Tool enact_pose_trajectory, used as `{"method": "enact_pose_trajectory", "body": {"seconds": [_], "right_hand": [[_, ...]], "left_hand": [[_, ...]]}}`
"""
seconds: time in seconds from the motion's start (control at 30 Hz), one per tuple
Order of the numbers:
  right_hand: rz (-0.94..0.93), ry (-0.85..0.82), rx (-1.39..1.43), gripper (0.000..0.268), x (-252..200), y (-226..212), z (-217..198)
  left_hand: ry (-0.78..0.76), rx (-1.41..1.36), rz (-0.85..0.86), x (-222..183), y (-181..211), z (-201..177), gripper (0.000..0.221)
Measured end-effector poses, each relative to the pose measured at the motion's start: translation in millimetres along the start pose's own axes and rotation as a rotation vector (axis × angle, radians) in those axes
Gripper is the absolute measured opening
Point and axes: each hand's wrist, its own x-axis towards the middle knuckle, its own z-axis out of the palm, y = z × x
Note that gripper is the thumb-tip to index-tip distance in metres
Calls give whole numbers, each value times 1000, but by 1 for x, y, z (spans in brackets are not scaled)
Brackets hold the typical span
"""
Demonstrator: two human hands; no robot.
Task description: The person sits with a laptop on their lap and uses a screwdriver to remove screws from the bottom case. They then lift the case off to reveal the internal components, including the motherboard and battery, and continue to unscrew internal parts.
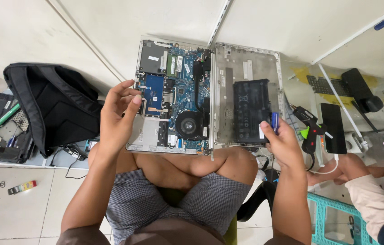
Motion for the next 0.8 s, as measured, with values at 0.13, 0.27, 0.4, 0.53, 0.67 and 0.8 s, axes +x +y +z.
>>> {"method": "enact_pose_trajectory", "body": {"seconds": [0.13, 0.27, 0.4, 0.53, 0.67, 0.8], "right_hand": [[36, -64, 22, 7, -1, 0, 15], [-50, -36, -346, 40, 2, 1, 14], [-82, 53, -786, 56, -9, -23, 26], [32, 7, -995, 61, -8, -32, 35], [53, -6, -1165, 60, -18, -48, 48], [37, -69, -1250, 62, -15, -55, 50]], "left_hand": [[19, 5, -3, -3, 1, 0, 36], [42, 5, -3, -5, 2, 1, 35], [66, 15, -7, -7, 0, 4, 34], [71, -1, 22, -9, -3, 3, 34], [72, 77, 42, -12, 9, 2, 30], [73, 227, 97, -13, 18, -5, 23]]}}
